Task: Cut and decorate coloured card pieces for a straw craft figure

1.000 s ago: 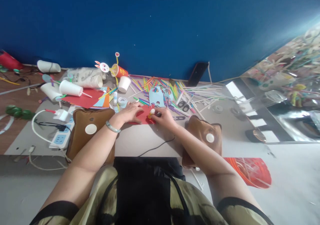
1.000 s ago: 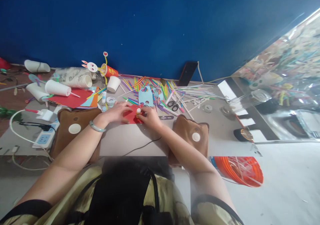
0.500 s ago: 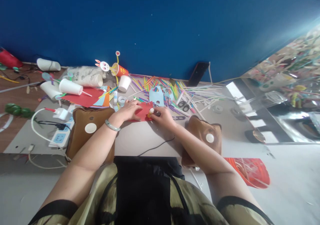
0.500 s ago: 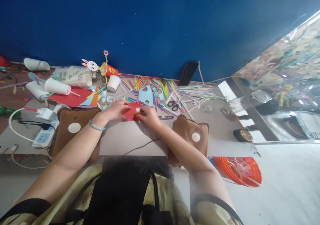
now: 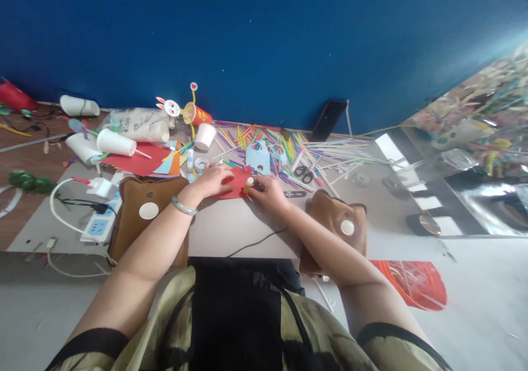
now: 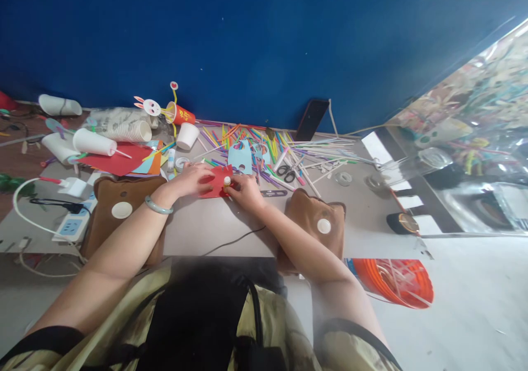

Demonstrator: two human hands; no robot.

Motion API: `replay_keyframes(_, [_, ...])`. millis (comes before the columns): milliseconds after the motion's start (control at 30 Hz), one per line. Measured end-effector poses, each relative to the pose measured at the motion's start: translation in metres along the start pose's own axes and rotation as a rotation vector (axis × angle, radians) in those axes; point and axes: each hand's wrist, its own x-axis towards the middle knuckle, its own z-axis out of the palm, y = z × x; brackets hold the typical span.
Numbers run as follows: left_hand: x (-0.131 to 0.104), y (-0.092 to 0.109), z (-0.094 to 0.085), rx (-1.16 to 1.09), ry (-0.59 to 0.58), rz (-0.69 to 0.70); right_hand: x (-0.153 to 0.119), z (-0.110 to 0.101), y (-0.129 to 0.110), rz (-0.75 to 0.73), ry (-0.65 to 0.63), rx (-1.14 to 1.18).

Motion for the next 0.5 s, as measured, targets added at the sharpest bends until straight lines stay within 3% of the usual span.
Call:
replay_keyframes(133, [0.002,-0.004,0.003,-0.137,0.095,0.047,0.0,0.0,0.001,-0.008,0.003,0.0])
replay_keyframes(233, [0.003,-0.003,0.002,-0.217,0.045,0.092,-0.001,0.0,0.002,-0.015,0.017,-0.006])
replay_keyframes(500, [0.001,0.008,-0.002,-0.144,-0.087,0.173,-0.002,0.002,0.006,-0.034,0.038,-0.021])
